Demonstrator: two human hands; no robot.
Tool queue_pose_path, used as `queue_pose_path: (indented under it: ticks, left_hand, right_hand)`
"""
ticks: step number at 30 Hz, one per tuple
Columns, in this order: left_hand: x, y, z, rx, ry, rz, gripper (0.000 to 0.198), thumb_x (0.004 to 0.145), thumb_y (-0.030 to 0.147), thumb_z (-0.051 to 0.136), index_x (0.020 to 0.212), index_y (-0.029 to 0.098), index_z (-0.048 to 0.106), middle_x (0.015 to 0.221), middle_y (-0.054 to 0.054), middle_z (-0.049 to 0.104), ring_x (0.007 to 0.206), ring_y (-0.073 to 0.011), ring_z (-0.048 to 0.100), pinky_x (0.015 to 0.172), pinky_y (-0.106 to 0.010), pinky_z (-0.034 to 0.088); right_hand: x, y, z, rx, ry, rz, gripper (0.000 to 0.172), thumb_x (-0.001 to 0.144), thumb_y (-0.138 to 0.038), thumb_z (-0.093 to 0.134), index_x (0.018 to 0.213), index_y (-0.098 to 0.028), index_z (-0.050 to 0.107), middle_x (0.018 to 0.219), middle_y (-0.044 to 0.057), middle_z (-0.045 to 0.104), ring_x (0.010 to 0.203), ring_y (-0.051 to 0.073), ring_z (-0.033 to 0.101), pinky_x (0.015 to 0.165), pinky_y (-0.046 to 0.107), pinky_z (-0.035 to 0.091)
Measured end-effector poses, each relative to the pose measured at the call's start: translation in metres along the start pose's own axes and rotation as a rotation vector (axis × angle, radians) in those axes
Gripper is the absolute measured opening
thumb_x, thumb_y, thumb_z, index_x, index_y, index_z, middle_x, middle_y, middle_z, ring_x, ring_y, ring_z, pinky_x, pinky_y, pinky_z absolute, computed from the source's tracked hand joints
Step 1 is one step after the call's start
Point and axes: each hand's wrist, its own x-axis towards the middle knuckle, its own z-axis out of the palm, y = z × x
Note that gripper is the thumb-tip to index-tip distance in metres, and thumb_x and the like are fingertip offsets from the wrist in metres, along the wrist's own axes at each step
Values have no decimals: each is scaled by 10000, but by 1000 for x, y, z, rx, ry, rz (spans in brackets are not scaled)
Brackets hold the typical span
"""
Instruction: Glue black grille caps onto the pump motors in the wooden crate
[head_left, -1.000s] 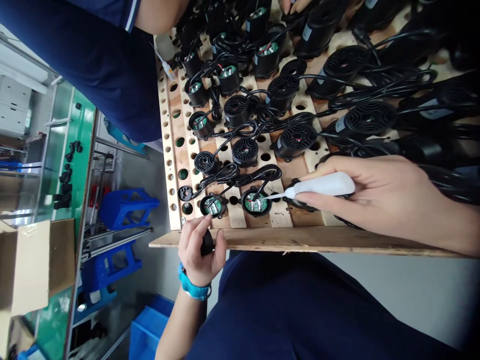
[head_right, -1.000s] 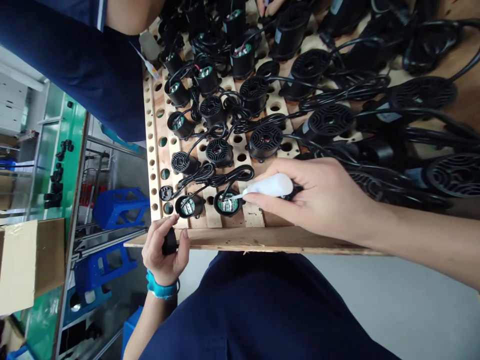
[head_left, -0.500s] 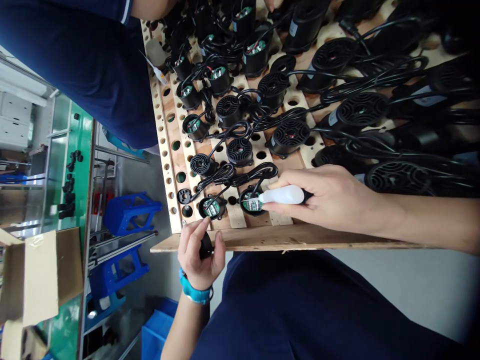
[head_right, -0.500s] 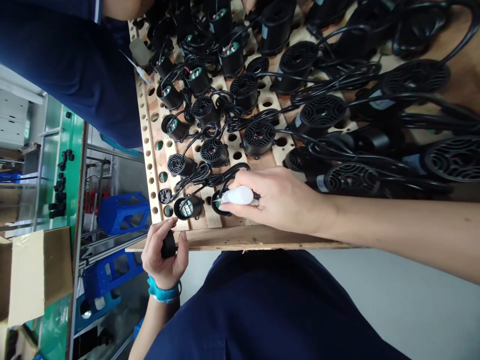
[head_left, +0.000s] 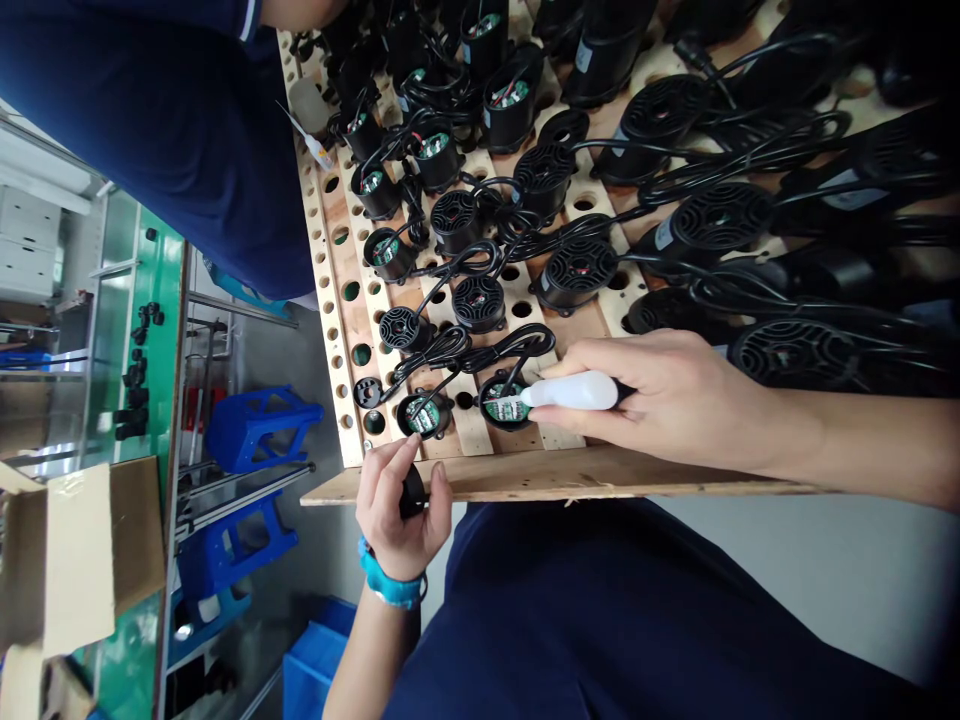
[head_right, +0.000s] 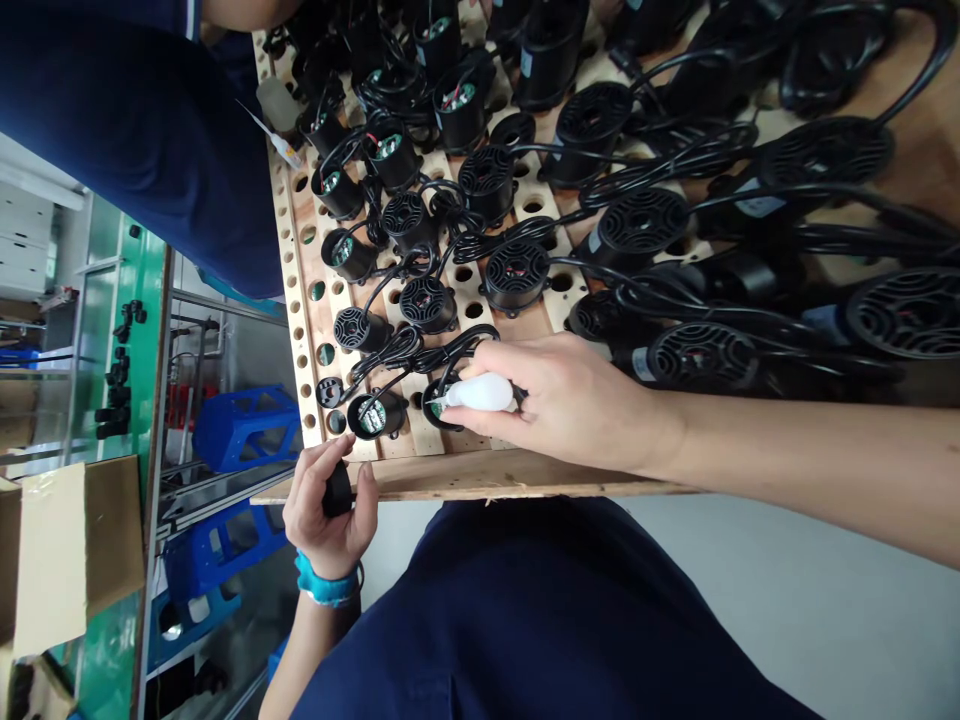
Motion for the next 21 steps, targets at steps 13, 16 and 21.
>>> queue_pose_path:
  ticks: [13, 16, 21]
  left_hand:
    - [-1, 4, -2, -170, 47, -72, 434, 725, 68, 621, 1143, 172, 567, 932, -89, 656, 850, -188, 618, 738, -346, 543]
    - [-3, 5, -9, -383, 170, -201, 352, 757, 118, 608, 1103, 182, 594, 894, -75, 667, 790, -169, 620, 703, -315, 534]
    - [-16, -7, -31, -665, 387, -495, 190, 834, 246, 586, 1004, 198, 658, 842, -58, 676, 782, -165, 629, 698, -288, 522]
  right_hand:
    - [23, 11, -23, 746, 80, 650, 278, 689, -547, 725, 724, -273, 690, 647, 39, 665, 580, 164, 636, 546, 301, 533]
    - [50, 5, -2, 887, -24, 693, 320, 592, -520, 801, 789, -286, 704, 737, 59, 678, 686, 191, 658, 540, 283, 548]
    - [109, -26, 60, 1041, -235, 839, 354, 652, -455, 770, 908, -218, 708, 874, 48, 657, 709, 99, 586, 540, 168, 505]
